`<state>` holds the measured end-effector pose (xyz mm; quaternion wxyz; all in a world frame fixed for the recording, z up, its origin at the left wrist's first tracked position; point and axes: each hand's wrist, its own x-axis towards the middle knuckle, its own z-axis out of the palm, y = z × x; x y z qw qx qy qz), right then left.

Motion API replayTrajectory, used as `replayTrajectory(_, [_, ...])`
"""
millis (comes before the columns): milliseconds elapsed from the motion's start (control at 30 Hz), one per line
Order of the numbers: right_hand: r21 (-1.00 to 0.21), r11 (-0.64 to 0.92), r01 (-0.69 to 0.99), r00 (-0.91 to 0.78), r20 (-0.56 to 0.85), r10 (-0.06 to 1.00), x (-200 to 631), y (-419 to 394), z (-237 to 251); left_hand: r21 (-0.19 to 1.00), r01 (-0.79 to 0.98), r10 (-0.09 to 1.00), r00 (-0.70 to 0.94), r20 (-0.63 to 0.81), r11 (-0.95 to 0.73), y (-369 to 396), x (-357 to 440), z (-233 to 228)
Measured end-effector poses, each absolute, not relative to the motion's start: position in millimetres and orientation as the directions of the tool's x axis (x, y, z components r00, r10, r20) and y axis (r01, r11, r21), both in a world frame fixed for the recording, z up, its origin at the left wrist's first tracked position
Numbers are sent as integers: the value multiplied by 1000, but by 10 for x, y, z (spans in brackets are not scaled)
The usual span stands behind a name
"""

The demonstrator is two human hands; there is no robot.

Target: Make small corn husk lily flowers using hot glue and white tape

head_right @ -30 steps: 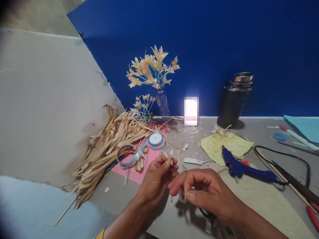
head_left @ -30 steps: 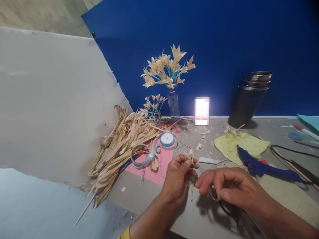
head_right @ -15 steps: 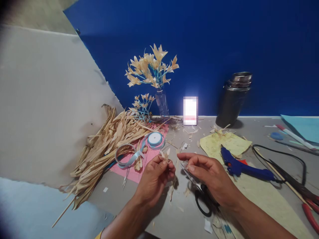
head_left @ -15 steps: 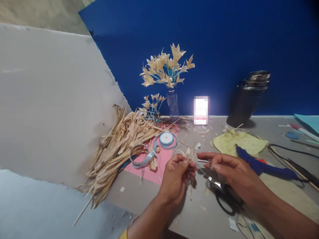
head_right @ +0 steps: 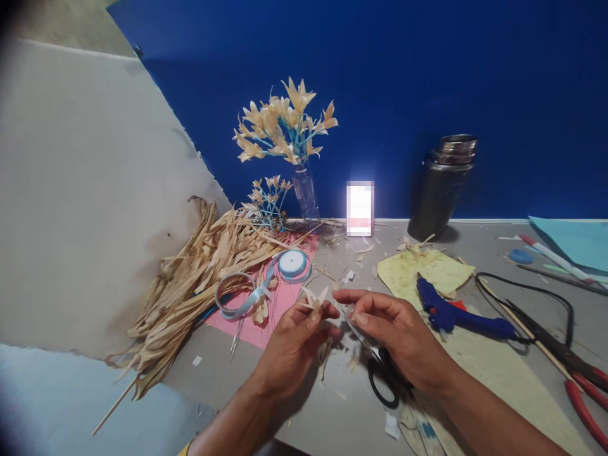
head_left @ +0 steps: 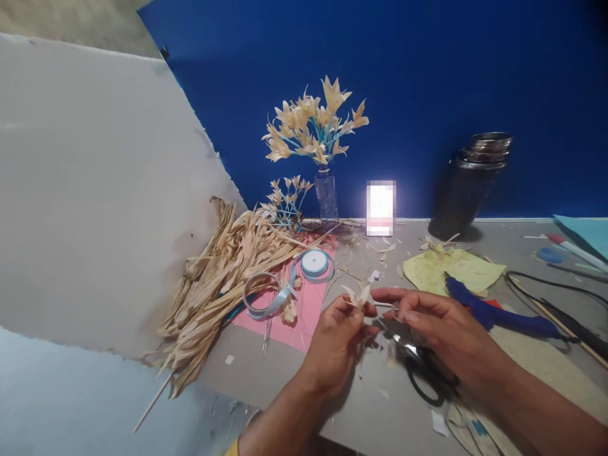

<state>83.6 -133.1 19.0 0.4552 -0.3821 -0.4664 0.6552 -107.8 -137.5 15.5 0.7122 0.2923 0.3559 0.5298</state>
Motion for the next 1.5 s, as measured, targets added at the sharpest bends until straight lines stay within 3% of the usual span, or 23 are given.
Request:
replayTrajectory(400, [-958, -138, -253, -394, -29, 919, 824, -1336, 160, 753, -599, 937, 344, -64, 271, -1401, -969, 172])
replayTrajectory(800, [-971, -143, -190, -336, -73, 939, 824, -1305, 170, 744, -587, 918, 386, -90, 320, -1388, -1016, 156])
replayTrajectory(1167, [-986, -112, -126, -344, -62, 937, 846, -1279, 165, 705, -624, 932, 326, -158, 337, -1388, -1023, 193])
replayTrajectory(1500, [-978, -97, -184, -240, -51, 969, 820, -1290, 186, 640, -691, 939, 296, -173, 336, -1414, -1027, 223])
